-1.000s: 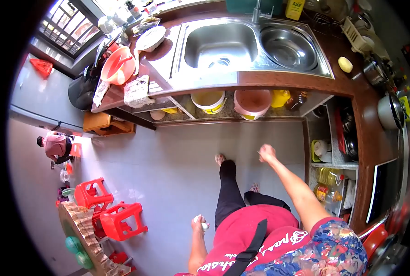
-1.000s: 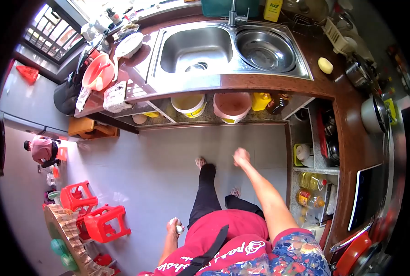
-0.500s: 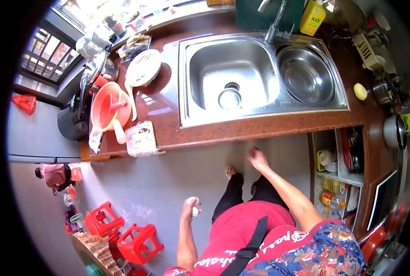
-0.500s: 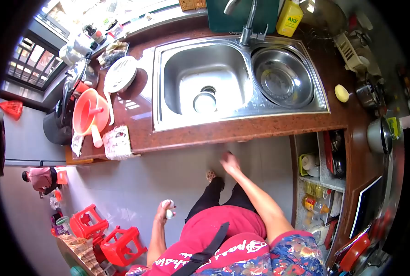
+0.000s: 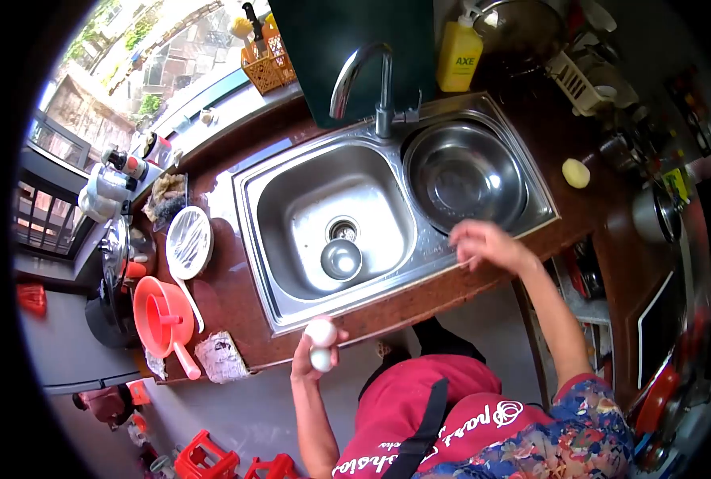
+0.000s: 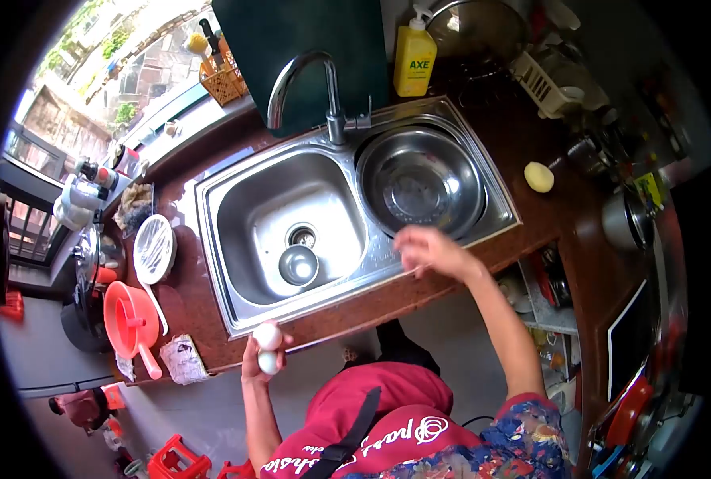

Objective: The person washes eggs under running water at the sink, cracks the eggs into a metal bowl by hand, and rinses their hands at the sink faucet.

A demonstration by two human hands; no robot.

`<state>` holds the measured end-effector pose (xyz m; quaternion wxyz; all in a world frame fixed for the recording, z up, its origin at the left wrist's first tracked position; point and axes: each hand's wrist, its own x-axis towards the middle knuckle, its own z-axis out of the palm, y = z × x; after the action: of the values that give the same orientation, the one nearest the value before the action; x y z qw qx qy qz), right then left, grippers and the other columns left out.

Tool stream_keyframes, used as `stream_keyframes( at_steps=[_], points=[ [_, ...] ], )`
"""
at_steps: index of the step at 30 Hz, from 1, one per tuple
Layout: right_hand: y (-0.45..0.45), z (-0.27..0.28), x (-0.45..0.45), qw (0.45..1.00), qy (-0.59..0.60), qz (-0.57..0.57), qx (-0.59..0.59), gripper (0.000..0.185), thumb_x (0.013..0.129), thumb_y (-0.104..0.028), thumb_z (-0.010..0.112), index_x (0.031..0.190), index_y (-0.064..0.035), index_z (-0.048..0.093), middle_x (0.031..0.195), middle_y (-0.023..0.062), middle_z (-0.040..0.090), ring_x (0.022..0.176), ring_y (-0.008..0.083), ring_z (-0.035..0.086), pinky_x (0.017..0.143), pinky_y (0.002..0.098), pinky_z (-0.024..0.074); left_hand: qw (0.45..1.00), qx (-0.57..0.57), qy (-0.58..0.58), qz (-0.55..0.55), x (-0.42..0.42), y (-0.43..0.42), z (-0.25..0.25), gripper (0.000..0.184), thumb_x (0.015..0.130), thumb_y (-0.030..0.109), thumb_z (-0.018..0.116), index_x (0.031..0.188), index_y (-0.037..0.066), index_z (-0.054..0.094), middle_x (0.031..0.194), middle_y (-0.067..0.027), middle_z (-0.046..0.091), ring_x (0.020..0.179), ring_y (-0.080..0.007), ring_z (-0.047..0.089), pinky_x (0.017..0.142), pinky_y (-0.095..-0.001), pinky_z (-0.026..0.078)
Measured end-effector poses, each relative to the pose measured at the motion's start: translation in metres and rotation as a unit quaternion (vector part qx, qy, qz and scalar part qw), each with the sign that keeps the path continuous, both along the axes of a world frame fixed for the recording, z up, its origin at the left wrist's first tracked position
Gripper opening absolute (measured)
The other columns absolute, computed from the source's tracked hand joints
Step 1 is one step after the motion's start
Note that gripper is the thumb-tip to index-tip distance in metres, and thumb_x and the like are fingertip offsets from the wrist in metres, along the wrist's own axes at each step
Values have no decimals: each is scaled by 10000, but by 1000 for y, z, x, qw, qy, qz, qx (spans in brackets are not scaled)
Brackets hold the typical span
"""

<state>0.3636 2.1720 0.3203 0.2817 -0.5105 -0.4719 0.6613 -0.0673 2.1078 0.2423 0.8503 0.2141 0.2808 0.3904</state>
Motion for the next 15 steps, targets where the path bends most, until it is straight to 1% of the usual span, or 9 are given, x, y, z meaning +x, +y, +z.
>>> stream_keyframes(
  at_steps=[3, 4, 6, 8, 9, 11, 12, 13, 15],
  points=[
    [122, -22, 24, 970, -117, -149, 153, 262, 884, -183, 590, 1091, -35, 529, 710, 23, 576, 588, 87, 553, 448, 222, 418, 998, -28, -11, 55, 44, 47, 6, 578, 895, 482, 503, 1289, 68, 420, 1070, -263, 597, 546, -187, 588, 474, -256, 493],
    [160, -25, 29, 955, -150, -184, 176, 415, 854, -241, 634, 1173, -16, 492, 713, 32, 569, 572, 97, 548, 435, 238, 421, 996, -45, -19, 68, 58, 61, 11, 551, 919, 469, 469, 1294, 69, 416, 1094, -267, 586, 558, -185, 587, 486, -255, 496],
    [219, -19, 26, 930, -201, -249, 179, 584, 827, -351, 649, 1247, -3, 440, 799, 114, 610, 621, 157, 586, 466, 271, 461, 994, -45, 17, 101, 79, 89, 17, 515, 956, 451, 390, 1293, 62, 413, 1137, -268, 564, 576, -192, 588, 509, -282, 512],
    [267, -14, 22, 905, -292, -249, 183, 733, 809, -466, 623, 1306, 12, 374, 951, 209, 628, 749, 245, 635, 489, 299, 492, 990, -59, -2, 127, 92, 111, 15, 501, 955, 439, 408, 1280, 57, 421, 1139, -267, 564, 601, -192, 600, 516, -291, 526],
    [280, -9, 17, 898, -328, -250, 151, 636, 866, -500, 491, 1267, -8, 450, 1088, 246, 608, 909, 344, 626, 637, 379, 521, 989, -68, -10, 134, 99, 122, 15, 498, 952, 440, 421, 1268, 54, 430, 1135, -266, 566, 611, -191, 606, 522, -292, 536],
    [308, -39, 18, 908, -314, -238, 141, 554, 895, -483, 406, 1205, -39, 525, 1108, 233, 604, 949, 375, 607, 746, 425, 489, 983, -105, 5, 153, 110, 142, 9, 541, 938, 471, 446, 1294, 64, 435, 1106, -246, 580, 618, -183, 592, 481, -279, 529],
    [322, -54, 20, 912, -309, -234, 137, 534, 910, -475, 363, 1174, -55, 562, 1117, 227, 602, 970, 391, 598, 800, 448, 472, 984, -105, -1, 145, 112, 152, 2, 530, 922, 464, 493, 1269, 65, 455, 1098, -240, 587, 625, -185, 596, 507, -293, 539],
    [320, -56, 16, 871, -371, -253, 199, 508, 926, -438, 292, 1060, -85, 632, 1113, 211, 601, 1010, 411, 569, 899, 465, 402, 983, -109, 1, 147, 116, 161, 1, 528, 912, 468, 511, 1253, 68, 465, 1089, -231, 595, 627, -187, 601, 519, -298, 541],
    [335, -83, 39, 909, -318, -233, 135, 498, 921, -438, 311, 1052, -74, 625, 1096, 206, 608, 1002, 408, 567, 870, 455, 415, 984, -109, -3, 144, 126, 180, 0, 532, 884, 489, 547, 1209, 72, 488, 1055, -207, 617, 626, -191, 613, 537, -301, 540]
  ],
)
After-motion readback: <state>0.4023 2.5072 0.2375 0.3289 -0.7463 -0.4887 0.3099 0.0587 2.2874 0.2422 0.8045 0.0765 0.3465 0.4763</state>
